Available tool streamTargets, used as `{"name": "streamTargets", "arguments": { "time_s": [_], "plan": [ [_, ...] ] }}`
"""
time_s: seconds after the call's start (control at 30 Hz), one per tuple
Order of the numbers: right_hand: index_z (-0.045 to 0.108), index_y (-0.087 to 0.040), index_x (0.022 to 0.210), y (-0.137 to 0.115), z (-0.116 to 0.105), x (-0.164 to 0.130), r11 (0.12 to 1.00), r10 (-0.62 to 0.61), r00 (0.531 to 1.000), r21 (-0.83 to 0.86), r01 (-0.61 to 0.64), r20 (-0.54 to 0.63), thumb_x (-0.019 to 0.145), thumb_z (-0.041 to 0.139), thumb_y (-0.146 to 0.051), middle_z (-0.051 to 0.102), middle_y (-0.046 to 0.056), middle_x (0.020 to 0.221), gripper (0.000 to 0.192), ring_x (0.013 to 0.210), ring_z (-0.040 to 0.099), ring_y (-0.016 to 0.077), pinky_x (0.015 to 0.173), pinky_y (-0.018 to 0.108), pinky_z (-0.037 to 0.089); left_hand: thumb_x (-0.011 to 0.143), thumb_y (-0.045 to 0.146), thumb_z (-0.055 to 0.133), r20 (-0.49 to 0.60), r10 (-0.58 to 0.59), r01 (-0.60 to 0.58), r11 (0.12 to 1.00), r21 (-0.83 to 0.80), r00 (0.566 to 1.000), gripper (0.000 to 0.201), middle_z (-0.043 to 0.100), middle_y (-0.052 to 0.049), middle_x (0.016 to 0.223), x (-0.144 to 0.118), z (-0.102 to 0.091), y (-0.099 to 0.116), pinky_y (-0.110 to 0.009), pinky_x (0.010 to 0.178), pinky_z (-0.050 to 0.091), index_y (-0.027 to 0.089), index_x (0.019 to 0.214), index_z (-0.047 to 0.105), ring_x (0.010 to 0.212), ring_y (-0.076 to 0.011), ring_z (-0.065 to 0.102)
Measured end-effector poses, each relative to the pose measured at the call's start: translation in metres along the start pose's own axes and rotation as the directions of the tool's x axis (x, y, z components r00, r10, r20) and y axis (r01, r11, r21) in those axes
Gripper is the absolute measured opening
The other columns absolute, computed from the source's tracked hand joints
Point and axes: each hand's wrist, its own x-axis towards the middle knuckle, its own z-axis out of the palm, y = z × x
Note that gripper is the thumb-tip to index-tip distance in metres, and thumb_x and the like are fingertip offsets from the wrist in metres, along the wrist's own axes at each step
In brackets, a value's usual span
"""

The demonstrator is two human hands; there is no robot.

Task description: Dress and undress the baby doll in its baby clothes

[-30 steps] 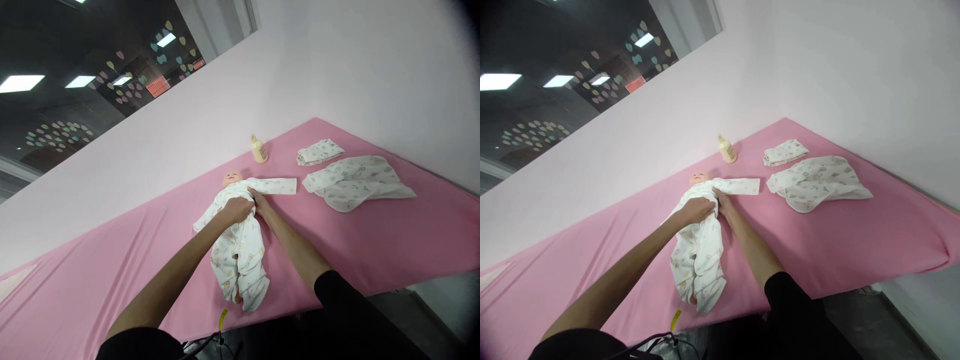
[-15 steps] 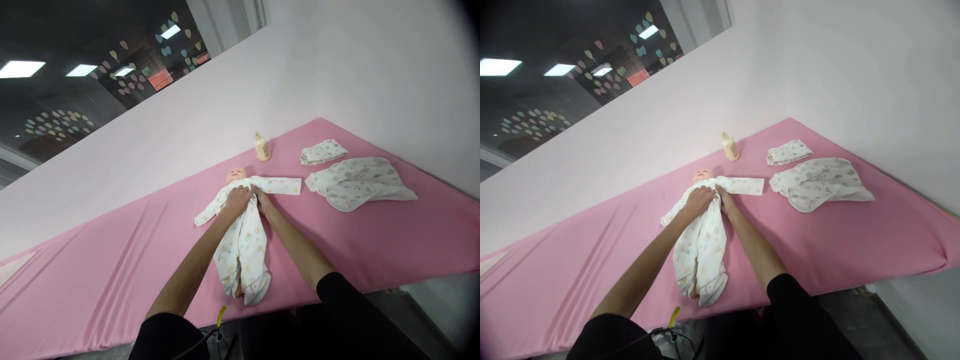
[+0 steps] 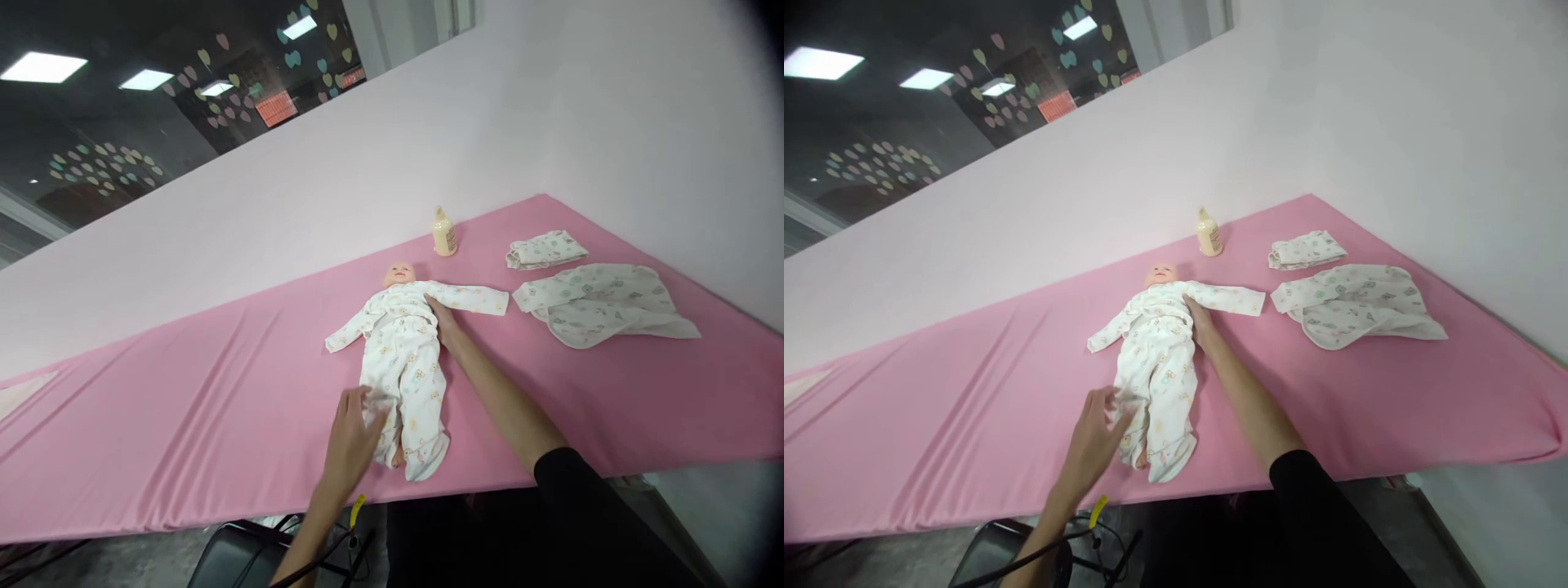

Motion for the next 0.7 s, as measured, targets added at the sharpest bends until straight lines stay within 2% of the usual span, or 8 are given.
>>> {"name": "streamTargets", "arguments": {
  "time_s": [0.03,0.1,0.23,0.37,0.53,0.63,0.7],
  "plan": [
    [0.066,-0.014,0.106,0.0,0.001,-0.002,1.0,-0.006,1.0,-0.01,0.006,0.007,0.084,0.069,-0.033,0.073,0.006,0.102,0.03,0.098,0.067,0.0202,0.092,0.034,0.054,0.091,0.049,0.053,-0.034,-0.03,0.029,1.0,-0.011,0.999,0.042,0.054,-0.01,0.114,-0.019,0.005,-0.003,-0.041,0.088,0.051,0.019,0.121,0.05,0.105,-0.0244,0.056],
    [0.066,-0.015,0.108,-0.001,0.002,-0.006,0.999,-0.027,0.999,-0.026,0.028,0.022,0.085,0.068,-0.034,0.073,0.005,0.103,0.03,0.099,0.066,0.0188,0.093,0.032,0.053,0.092,0.046,0.052,-0.022,-0.061,0.061,0.998,-0.036,0.998,0.04,0.054,-0.01,0.114,-0.047,0.015,-0.005,-0.041,0.085,0.052,0.019,0.121,0.049,0.104,-0.0243,0.056],
    [0.065,-0.015,0.109,-0.002,0.003,-0.014,0.997,-0.059,0.998,-0.056,0.061,0.031,0.088,0.063,-0.034,0.073,0.003,0.101,0.028,0.1,0.065,0.0168,0.095,0.031,0.051,0.095,0.04,0.045,0.042,-0.072,0.075,0.994,-0.076,0.997,0.036,0.054,-0.01,0.12,-0.071,0.026,-0.009,-0.041,0.087,0.052,0.02,0.125,0.046,0.108,-0.0233,0.058],
    [0.067,-0.016,0.103,-0.001,0.001,-0.015,0.993,-0.062,0.998,-0.099,0.063,0.013,0.085,0.066,-0.037,0.073,0.004,0.099,0.028,0.103,0.065,0.0198,0.094,0.032,0.053,0.093,0.029,0.047,0.043,-0.088,0.09,0.994,-0.068,0.995,0.041,0.051,-0.01,0.13,-0.078,0.03,-0.016,-0.04,0.088,0.052,0.023,0.132,0.042,0.112,-0.0238,0.058],
    [0.067,-0.017,0.102,0.001,-0.002,-0.013,0.991,-0.069,0.998,-0.114,0.07,0.01,0.084,0.067,-0.037,0.073,0.004,0.1,0.027,0.102,0.065,0.0205,0.091,0.033,0.055,0.091,0.023,0.045,0.029,-0.184,0.186,0.98,-0.071,0.982,0.04,0.058,-0.011,0.122,-0.076,0.041,-0.026,-0.042,0.089,0.049,0.019,0.13,0.045,0.111,-0.0261,0.058],
    [0.067,-0.017,0.103,0.001,-0.002,-0.012,0.991,-0.071,0.997,-0.115,0.071,0.007,0.085,0.067,-0.037,0.073,0.005,0.098,0.027,0.098,0.066,0.0197,0.09,0.032,0.054,0.091,0.017,0.037,-0.002,-0.175,0.174,0.979,-0.102,0.985,0.038,0.058,-0.011,0.121,-0.071,0.044,-0.035,-0.043,0.091,0.048,0.019,0.127,0.048,0.111,-0.0256,0.056],
    [0.066,-0.016,0.105,0.001,-0.002,-0.012,0.991,-0.063,0.998,-0.116,0.063,0.005,0.086,0.066,-0.036,0.073,0.005,0.096,0.028,0.096,0.066,0.0186,0.089,0.031,0.054,0.09,0.017,0.04,0.039,-0.138,0.143,0.974,-0.179,0.99,0.039,0.056,-0.012,0.124,-0.065,0.036,-0.044,-0.044,0.094,0.047,0.019,0.128,0.048,0.113,-0.0254,0.055]
  ]
}}
